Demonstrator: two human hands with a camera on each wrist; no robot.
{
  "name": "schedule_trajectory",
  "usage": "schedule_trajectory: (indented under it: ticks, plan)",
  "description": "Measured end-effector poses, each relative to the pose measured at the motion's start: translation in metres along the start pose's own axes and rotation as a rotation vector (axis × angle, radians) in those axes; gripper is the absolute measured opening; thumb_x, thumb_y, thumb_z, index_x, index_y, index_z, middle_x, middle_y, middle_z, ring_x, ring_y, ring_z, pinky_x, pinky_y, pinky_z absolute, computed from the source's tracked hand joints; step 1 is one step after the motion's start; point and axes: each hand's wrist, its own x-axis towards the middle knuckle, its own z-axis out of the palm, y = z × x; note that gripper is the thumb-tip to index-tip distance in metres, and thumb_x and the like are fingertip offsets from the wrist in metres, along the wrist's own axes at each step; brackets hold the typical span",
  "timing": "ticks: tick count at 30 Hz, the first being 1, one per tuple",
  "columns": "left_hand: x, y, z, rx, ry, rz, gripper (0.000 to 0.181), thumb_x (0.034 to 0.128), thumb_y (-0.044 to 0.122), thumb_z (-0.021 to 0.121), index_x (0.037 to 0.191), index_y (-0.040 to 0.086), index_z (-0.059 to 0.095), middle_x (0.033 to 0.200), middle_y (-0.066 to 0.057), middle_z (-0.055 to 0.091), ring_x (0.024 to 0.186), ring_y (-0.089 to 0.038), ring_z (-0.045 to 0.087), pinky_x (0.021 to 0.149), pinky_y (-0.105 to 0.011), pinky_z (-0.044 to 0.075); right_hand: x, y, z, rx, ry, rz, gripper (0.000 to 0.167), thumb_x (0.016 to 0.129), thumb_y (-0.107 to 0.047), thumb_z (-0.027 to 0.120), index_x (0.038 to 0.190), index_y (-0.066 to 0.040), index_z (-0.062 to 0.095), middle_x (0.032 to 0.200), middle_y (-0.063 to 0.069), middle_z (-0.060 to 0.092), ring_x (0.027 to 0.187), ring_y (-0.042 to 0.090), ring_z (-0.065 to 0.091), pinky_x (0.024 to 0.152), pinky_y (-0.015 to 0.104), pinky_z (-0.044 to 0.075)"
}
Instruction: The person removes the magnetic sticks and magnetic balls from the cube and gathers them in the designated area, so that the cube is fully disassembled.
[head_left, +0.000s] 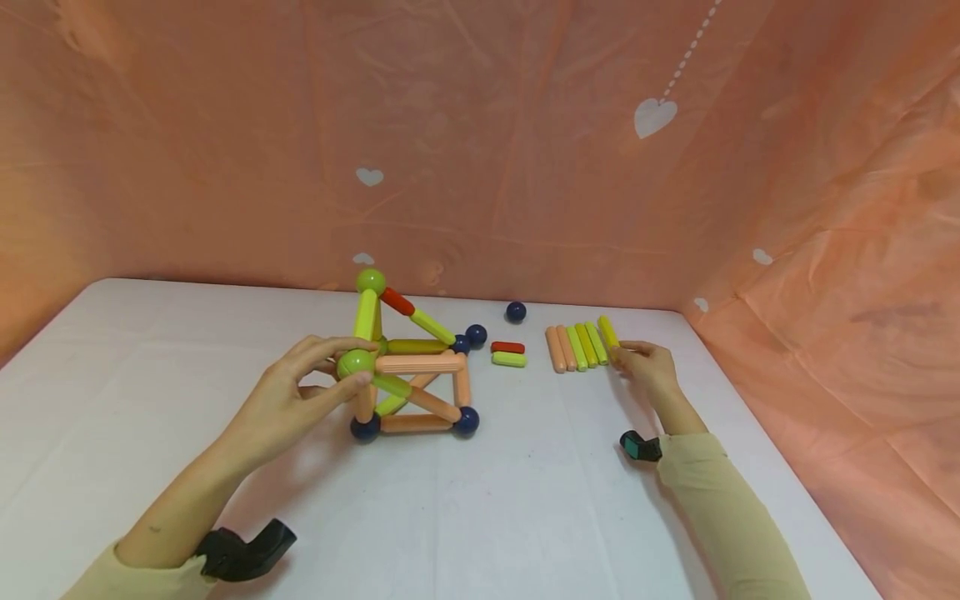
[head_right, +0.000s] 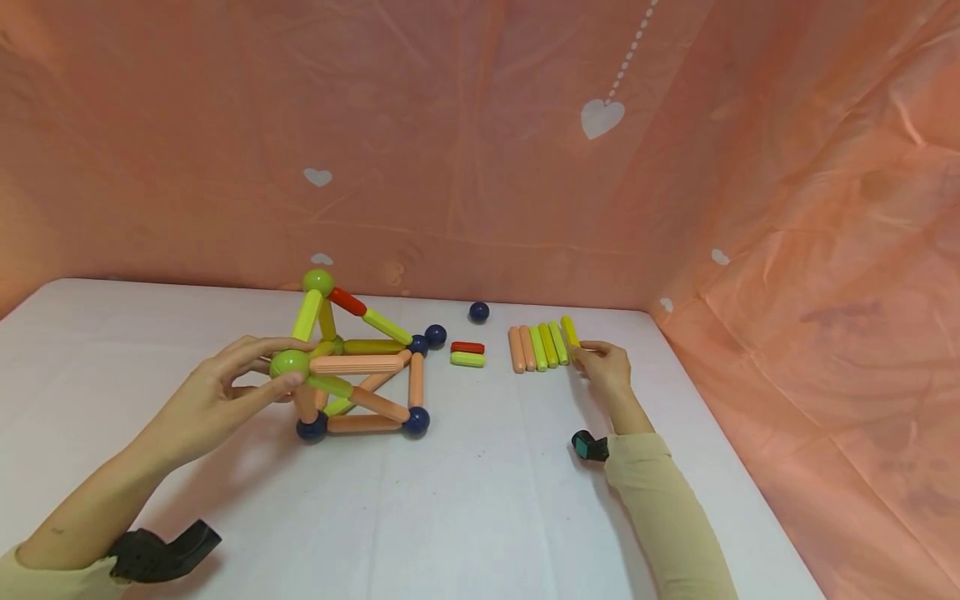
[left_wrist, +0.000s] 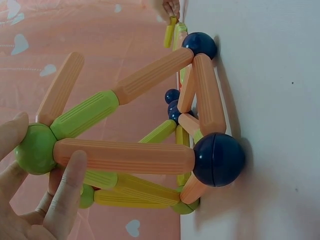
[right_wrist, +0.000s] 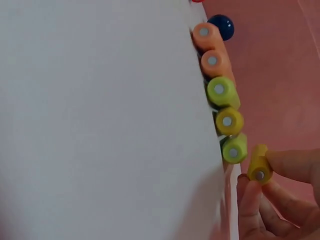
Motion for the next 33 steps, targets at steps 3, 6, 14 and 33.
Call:
schedule_trajectory:
  ticks: [3,6,14,33]
  plan:
    - [0.000,0.000,0.000,0.000,-0.001,-0.001,0.033,0.0894,0.020,0.069,0.122,0.020,0.064,0.100,0.002,0.057,0.093,-0.004,0.051,0.079,-0.018,0.049,0.002,0.002,0.000,-0.024,-0.015,0.003,0.044,0.096,-0.021,0.056,0.131,0.007,0.052,0.089,-0.002,0.062,0.071,0.002,0.054,0.065,0.014,0.049]
    - [0.000,0.001,0.000,-0.005,-0.006,-0.008,0.033,0.0897,0.020,0.068,0.123,0.020,0.063,0.101,0.001,0.057,0.093,-0.005,0.051,0.079,-0.018,0.049,0.003,0.004,0.000,-0.053,-0.036,0.004,0.045,0.097,-0.022,0.054,0.131,0.008,0.051,0.095,0.002,0.062,0.071,0.002,0.053,0.065,0.014,0.048]
    - [-0.001,0.002,-0.001,-0.015,-0.015,-0.032,0.034,0.0902,0.022,0.068,0.123,0.020,0.063,0.104,0.000,0.057,0.094,-0.006,0.050,0.078,-0.019,0.050,0.002,0.003,0.003,-0.097,-0.049,0.001,0.046,0.098,-0.024,0.050,0.134,0.005,0.050,0.115,0.016,0.059,0.083,0.010,0.055,0.070,0.016,0.049]
    - [0.000,-0.001,-0.001,-0.014,0.005,0.009,0.034,0.0889,0.018,0.069,0.122,0.019,0.064,0.099,0.002,0.057,0.093,-0.004,0.054,0.076,-0.021,0.050,-0.047,-0.055,0.052,0.056,-0.090,-0.297,0.040,0.091,-0.034,0.065,0.120,-0.007,0.065,0.122,0.011,0.062,0.110,0.020,0.054,0.092,0.032,0.045]
